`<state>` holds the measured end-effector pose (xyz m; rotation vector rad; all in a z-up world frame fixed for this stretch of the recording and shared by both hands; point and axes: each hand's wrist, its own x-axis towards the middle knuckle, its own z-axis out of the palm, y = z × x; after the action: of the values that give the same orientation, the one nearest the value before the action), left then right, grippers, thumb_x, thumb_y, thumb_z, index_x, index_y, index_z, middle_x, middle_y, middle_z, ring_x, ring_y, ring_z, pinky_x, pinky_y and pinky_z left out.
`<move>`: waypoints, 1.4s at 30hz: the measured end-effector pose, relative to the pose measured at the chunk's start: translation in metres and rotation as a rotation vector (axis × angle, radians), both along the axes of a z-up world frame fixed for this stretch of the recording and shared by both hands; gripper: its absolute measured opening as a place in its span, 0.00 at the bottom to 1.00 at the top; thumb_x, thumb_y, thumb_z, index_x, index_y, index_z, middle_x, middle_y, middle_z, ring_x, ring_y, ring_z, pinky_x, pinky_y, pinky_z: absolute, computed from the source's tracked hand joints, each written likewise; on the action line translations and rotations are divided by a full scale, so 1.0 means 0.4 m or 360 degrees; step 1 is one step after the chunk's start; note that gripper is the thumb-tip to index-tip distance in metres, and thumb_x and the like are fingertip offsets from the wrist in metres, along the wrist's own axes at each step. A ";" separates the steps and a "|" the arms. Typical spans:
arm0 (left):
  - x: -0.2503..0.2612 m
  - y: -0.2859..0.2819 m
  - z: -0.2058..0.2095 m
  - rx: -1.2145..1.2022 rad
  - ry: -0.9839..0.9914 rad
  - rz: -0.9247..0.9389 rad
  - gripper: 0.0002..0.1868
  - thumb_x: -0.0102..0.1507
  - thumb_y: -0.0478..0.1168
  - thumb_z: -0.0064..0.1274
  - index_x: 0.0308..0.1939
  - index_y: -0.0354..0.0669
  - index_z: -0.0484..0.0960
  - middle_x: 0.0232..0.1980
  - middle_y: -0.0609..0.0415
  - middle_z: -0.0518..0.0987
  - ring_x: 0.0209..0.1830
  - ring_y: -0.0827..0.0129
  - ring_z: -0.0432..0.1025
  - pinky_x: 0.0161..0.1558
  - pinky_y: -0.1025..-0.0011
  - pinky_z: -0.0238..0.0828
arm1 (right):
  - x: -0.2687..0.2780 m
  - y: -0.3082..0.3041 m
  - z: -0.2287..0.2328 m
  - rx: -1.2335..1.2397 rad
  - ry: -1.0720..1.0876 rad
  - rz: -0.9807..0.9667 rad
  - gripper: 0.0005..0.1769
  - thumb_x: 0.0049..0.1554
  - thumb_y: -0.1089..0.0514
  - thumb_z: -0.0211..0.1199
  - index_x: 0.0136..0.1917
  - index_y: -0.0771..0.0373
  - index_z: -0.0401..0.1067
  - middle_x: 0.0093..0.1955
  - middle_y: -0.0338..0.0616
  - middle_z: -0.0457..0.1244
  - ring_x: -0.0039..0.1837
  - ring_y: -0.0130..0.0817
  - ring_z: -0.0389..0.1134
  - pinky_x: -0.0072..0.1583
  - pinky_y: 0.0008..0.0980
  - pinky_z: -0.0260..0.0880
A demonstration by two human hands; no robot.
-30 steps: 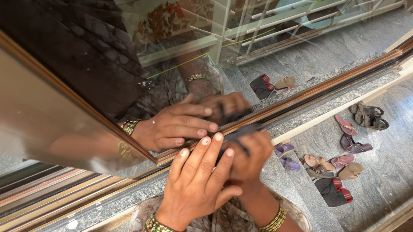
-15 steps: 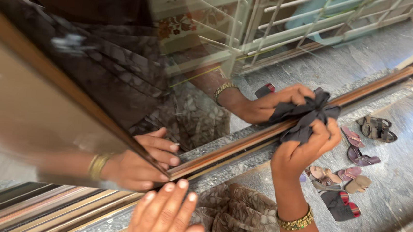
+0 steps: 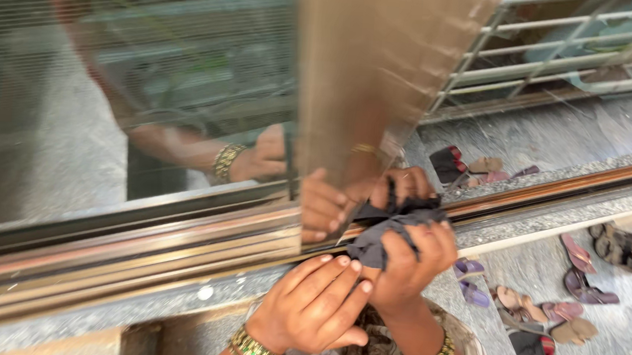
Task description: The person wipes the lower metal frame and glass of a sliding window using a dark cloth. They move the cloth back and forth along the bottom track and the lower edge of the glass pane.
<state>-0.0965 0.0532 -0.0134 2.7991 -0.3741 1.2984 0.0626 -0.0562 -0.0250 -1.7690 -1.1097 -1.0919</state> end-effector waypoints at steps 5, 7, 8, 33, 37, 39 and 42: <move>-0.074 0.019 0.005 -0.0234 0.0010 -0.0014 0.28 0.72 0.62 0.47 0.57 0.42 0.81 0.63 0.50 0.78 0.65 0.55 0.70 0.67 0.53 0.70 | -0.078 0.033 -0.022 0.0002 -0.0022 0.0175 0.14 0.62 0.52 0.55 0.57 0.61 0.68 0.62 0.52 0.57 0.67 0.55 0.55 0.71 0.62 0.57; -0.100 0.028 0.007 -0.0287 -0.0014 0.0079 0.28 0.71 0.62 0.46 0.57 0.42 0.80 0.64 0.49 0.76 0.65 0.54 0.69 0.66 0.52 0.69 | -0.088 0.030 -0.026 -0.0009 -0.0053 0.0246 0.14 0.61 0.53 0.55 0.57 0.60 0.69 0.62 0.52 0.57 0.68 0.55 0.56 0.71 0.63 0.57; -0.109 0.032 0.009 -0.0307 -0.0040 0.0139 0.28 0.70 0.62 0.46 0.57 0.42 0.80 0.64 0.47 0.75 0.65 0.53 0.69 0.66 0.51 0.68 | -0.089 0.028 -0.027 -0.0013 -0.0068 0.0282 0.14 0.60 0.53 0.55 0.58 0.59 0.70 0.63 0.52 0.57 0.68 0.55 0.56 0.72 0.63 0.56; -0.037 0.026 0.154 -0.0603 -0.0356 -0.0042 0.49 0.73 0.69 0.38 0.80 0.30 0.48 0.82 0.28 0.53 0.82 0.33 0.54 0.78 0.41 0.53 | -0.193 0.188 0.444 0.0292 -0.0170 -0.0186 0.33 0.61 0.61 0.62 0.77 0.66 0.57 0.79 0.68 0.43 0.72 0.62 0.50 0.72 0.57 0.49; 0.009 0.024 0.192 -0.0446 -0.0217 0.0027 0.47 0.66 0.64 0.48 0.75 0.32 0.57 0.79 0.32 0.56 0.81 0.36 0.52 0.75 0.43 0.53 | -0.169 0.198 0.623 0.0334 -0.0249 -0.0253 0.35 0.62 0.61 0.62 0.80 0.67 0.59 0.81 0.67 0.45 0.72 0.58 0.50 0.71 0.52 0.48; 0.041 0.020 0.210 -0.0365 -0.0346 0.0065 0.45 0.71 0.58 0.53 0.78 0.28 0.55 0.82 0.31 0.54 0.84 0.37 0.50 0.77 0.44 0.54 | -0.156 0.201 0.711 0.0341 -0.0322 -0.0290 0.33 0.65 0.61 0.62 0.79 0.67 0.58 0.80 0.65 0.43 0.72 0.56 0.49 0.73 0.51 0.48; 0.088 0.008 0.230 -0.0353 -0.0472 0.0096 0.45 0.70 0.54 0.57 0.78 0.28 0.54 0.82 0.31 0.52 0.84 0.38 0.48 0.77 0.46 0.54 | -0.113 0.206 0.844 0.0355 -0.0482 -0.0312 0.30 0.66 0.62 0.59 0.79 0.68 0.58 0.79 0.65 0.43 0.72 0.56 0.48 0.74 0.50 0.48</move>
<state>-0.0612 0.0562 0.0787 2.4591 -0.1423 1.6598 0.0176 0.0260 0.3126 -1.5943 -0.9561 -1.5797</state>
